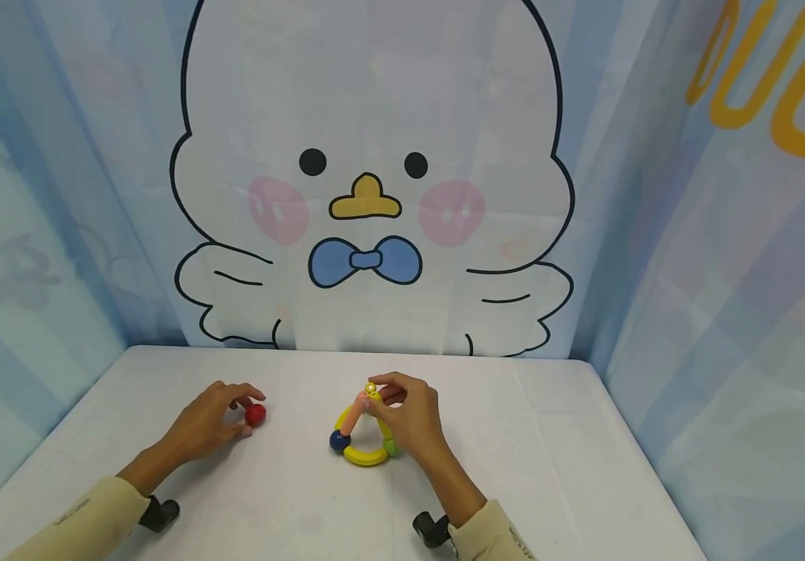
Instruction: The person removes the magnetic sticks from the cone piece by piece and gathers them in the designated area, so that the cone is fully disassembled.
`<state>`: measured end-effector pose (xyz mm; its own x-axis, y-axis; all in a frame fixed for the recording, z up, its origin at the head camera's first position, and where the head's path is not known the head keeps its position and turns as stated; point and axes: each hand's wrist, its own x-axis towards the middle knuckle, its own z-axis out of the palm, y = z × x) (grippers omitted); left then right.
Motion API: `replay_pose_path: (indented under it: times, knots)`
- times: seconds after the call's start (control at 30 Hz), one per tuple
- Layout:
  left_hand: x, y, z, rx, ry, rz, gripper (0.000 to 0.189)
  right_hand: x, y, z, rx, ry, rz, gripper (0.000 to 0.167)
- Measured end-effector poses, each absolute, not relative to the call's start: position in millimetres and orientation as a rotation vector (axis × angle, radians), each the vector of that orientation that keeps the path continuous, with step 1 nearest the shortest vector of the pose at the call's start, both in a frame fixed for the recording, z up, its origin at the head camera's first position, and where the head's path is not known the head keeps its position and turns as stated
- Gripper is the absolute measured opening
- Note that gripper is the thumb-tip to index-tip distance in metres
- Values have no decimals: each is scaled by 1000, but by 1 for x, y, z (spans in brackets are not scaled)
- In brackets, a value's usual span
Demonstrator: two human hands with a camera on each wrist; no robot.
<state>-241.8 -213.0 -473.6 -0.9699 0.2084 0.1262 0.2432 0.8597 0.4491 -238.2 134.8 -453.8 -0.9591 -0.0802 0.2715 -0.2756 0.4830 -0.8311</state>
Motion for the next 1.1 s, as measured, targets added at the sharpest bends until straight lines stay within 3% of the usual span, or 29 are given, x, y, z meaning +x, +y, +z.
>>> replay_pose_path:
  times: [0.3, 0.73, 1.1]
  knots:
    - [-240, -197, -466, -449, -2775, -697, 55, -238, 135, -452, 301, -2547, 1481, 34]
    - [-230, -131, -446, -542, -2712, -761, 51, -237, 134, -452, 296, -2550, 1481, 32]
    - [-227, -80, -453, -560, -2614, -896, 44, -238, 135, -450, 314, -2543, 1466, 31]
